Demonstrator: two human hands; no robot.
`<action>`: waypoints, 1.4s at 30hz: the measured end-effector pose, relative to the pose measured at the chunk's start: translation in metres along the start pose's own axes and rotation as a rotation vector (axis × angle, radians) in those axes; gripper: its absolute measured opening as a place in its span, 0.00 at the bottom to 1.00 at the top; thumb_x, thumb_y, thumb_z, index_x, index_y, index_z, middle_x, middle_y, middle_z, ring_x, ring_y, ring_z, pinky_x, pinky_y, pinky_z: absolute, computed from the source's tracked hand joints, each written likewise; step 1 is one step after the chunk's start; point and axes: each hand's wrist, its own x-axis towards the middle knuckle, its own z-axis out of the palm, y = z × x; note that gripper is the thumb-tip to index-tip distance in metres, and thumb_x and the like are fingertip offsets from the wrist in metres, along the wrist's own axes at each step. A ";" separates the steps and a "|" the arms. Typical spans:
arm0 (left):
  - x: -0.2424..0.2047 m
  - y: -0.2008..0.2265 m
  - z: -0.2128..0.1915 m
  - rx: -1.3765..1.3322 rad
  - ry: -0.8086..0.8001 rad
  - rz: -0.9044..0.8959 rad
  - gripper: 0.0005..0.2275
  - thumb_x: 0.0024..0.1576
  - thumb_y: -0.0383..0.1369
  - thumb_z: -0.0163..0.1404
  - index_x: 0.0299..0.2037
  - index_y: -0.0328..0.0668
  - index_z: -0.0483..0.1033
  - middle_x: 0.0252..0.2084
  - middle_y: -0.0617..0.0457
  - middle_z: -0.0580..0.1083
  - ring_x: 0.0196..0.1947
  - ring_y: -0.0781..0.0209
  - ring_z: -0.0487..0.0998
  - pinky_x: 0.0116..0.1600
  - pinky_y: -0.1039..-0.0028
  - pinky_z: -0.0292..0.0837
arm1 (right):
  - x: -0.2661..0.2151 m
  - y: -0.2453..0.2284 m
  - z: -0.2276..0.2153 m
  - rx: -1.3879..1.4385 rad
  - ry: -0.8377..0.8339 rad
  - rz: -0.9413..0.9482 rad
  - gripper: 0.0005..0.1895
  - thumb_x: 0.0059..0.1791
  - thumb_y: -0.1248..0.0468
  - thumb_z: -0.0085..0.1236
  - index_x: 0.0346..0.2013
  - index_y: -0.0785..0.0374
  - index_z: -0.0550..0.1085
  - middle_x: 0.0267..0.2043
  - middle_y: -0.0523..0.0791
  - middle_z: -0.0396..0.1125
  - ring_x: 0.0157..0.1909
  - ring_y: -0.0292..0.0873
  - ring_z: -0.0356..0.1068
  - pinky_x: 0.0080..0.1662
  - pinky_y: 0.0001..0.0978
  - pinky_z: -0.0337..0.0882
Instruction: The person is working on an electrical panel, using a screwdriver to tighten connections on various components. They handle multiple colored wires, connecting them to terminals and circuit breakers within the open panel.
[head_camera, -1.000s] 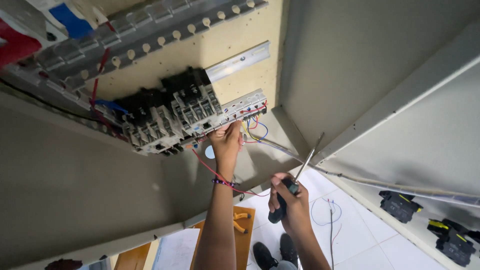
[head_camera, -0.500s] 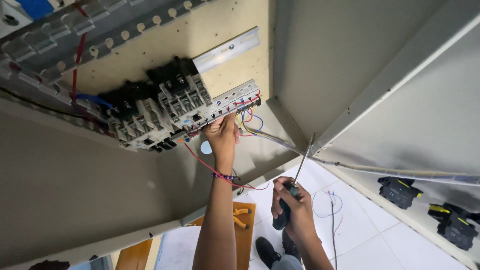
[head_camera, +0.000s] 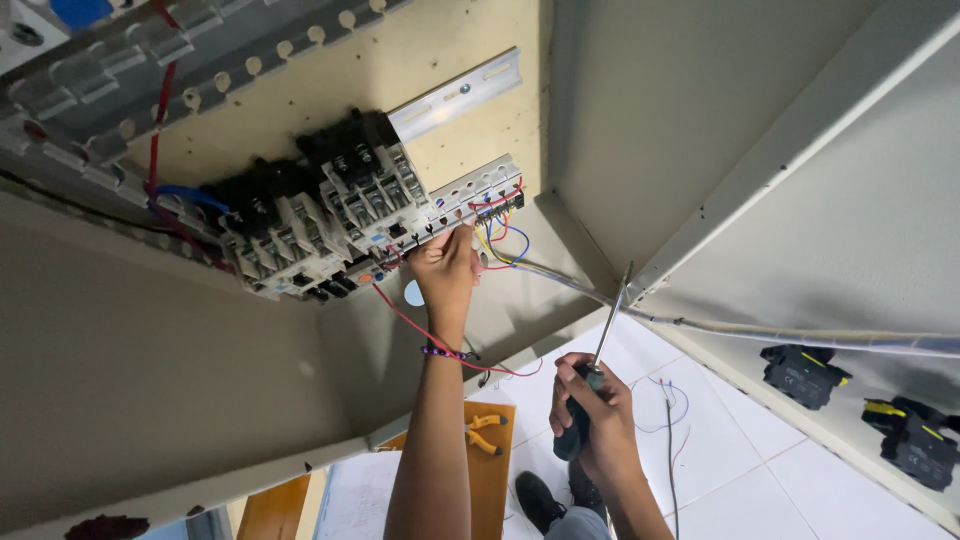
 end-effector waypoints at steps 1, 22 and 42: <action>-0.001 -0.001 -0.002 0.001 0.000 -0.001 0.20 0.60 0.27 0.51 0.15 0.42 0.59 0.08 0.54 0.61 0.11 0.70 0.61 0.19 0.77 0.53 | -0.001 -0.001 0.000 0.000 0.001 0.001 0.05 0.50 0.71 0.57 0.33 0.73 0.71 0.20 0.48 0.57 0.14 0.39 0.54 0.18 0.30 0.62; -0.006 0.018 -0.005 0.087 0.012 -0.059 0.20 0.58 0.29 0.51 0.11 0.36 0.67 0.11 0.49 0.70 0.11 0.67 0.64 0.21 0.75 0.61 | -0.018 -0.006 0.002 -0.377 -0.096 0.041 0.29 0.53 0.66 0.46 0.70 0.62 0.62 0.47 0.55 0.67 0.28 0.50 0.73 0.18 0.34 0.70; -0.049 0.011 -0.035 -0.068 -0.287 -0.243 0.10 0.62 0.35 0.55 0.47 0.39 0.82 0.35 0.43 0.81 0.27 0.60 0.81 0.26 0.82 0.66 | 0.036 0.015 0.031 -0.759 -0.156 -0.422 0.18 0.50 0.72 0.51 0.54 0.69 0.73 0.36 0.53 0.77 0.21 0.38 0.66 0.26 0.29 0.69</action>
